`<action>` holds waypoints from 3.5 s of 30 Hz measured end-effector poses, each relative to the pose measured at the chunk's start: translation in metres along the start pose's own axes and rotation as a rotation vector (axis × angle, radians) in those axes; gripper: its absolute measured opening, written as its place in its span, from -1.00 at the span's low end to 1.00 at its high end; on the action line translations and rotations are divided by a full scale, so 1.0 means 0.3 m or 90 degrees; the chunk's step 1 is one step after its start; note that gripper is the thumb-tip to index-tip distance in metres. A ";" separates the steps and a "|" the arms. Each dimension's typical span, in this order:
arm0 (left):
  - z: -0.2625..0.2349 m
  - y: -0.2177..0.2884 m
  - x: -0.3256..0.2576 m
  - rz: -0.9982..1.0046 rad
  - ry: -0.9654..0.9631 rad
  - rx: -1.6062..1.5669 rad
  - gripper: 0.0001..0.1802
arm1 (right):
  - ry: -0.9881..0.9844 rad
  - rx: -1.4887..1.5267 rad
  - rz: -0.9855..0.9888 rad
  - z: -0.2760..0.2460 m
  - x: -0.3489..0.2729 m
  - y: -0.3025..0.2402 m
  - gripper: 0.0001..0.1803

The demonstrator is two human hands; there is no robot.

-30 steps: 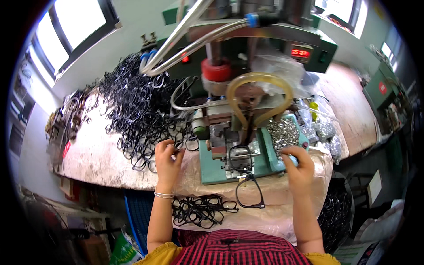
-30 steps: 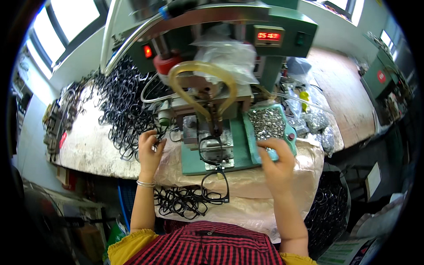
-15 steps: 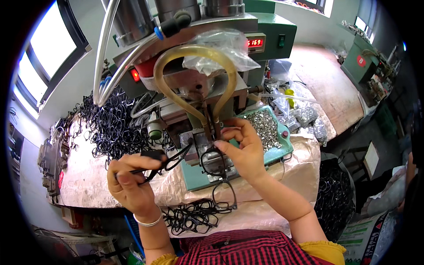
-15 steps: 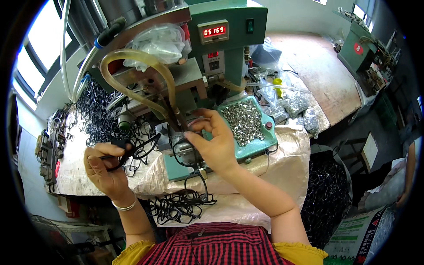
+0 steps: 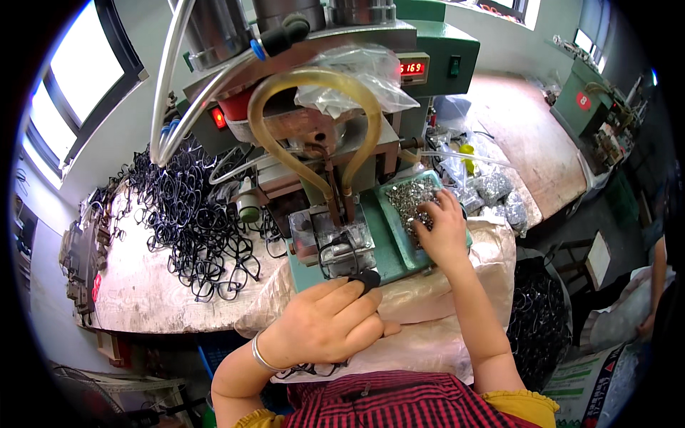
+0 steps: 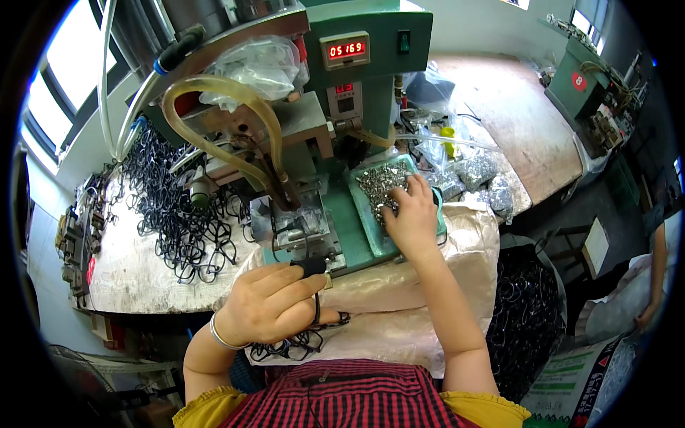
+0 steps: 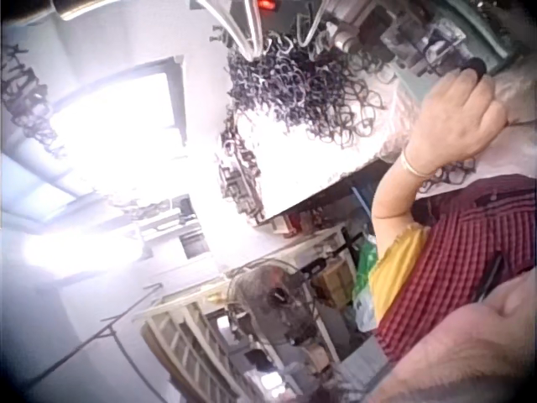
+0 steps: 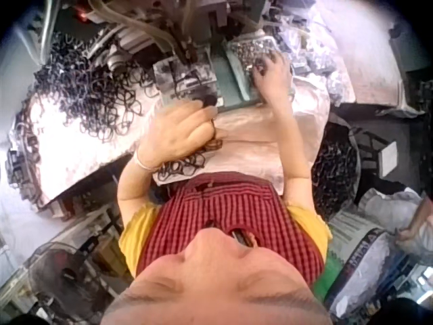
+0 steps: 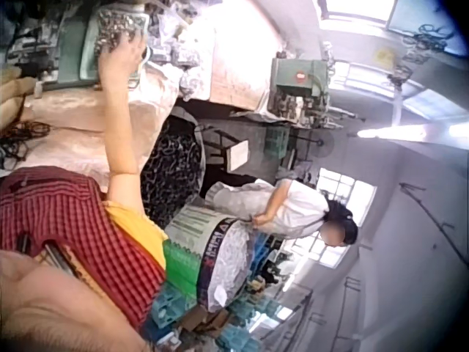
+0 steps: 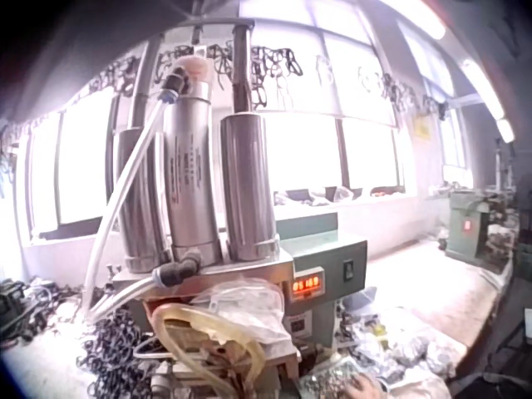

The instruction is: The person assembles eyeglasses by inserting small metal components into the frames using a specialized machine. They repeatedly pick frames from a pile, place them in the machine, operate the mechanism, and set the finished frames aside.

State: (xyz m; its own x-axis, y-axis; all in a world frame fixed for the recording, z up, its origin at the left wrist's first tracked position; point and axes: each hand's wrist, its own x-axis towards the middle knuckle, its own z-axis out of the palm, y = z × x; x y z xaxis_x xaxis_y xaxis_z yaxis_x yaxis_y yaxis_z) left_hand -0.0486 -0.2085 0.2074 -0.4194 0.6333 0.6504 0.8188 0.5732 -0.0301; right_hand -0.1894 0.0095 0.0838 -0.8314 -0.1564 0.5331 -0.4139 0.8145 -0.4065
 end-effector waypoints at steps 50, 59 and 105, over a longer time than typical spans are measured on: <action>0.097 -0.317 -0.575 -0.855 0.596 -0.533 -0.84 | -0.020 0.661 0.065 -0.010 0.030 -0.330 -0.55; -0.011 -0.155 -0.262 -0.385 0.684 -0.494 -0.83 | -0.073 0.940 0.211 -0.005 0.004 -0.392 -0.38; -0.039 -0.310 -0.558 -0.741 -0.101 0.350 -0.76 | -0.019 -0.080 -0.012 0.030 0.009 -0.035 -0.75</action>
State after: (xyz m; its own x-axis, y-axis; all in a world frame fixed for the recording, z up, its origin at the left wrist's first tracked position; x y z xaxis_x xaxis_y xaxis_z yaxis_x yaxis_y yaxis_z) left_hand -0.0501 -0.3739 0.1104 -0.8441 -0.3464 0.4094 -0.3076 0.9381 0.1594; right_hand -0.1906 -0.0045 0.0829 -0.8353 -0.1869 0.5170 -0.3809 0.8750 -0.2990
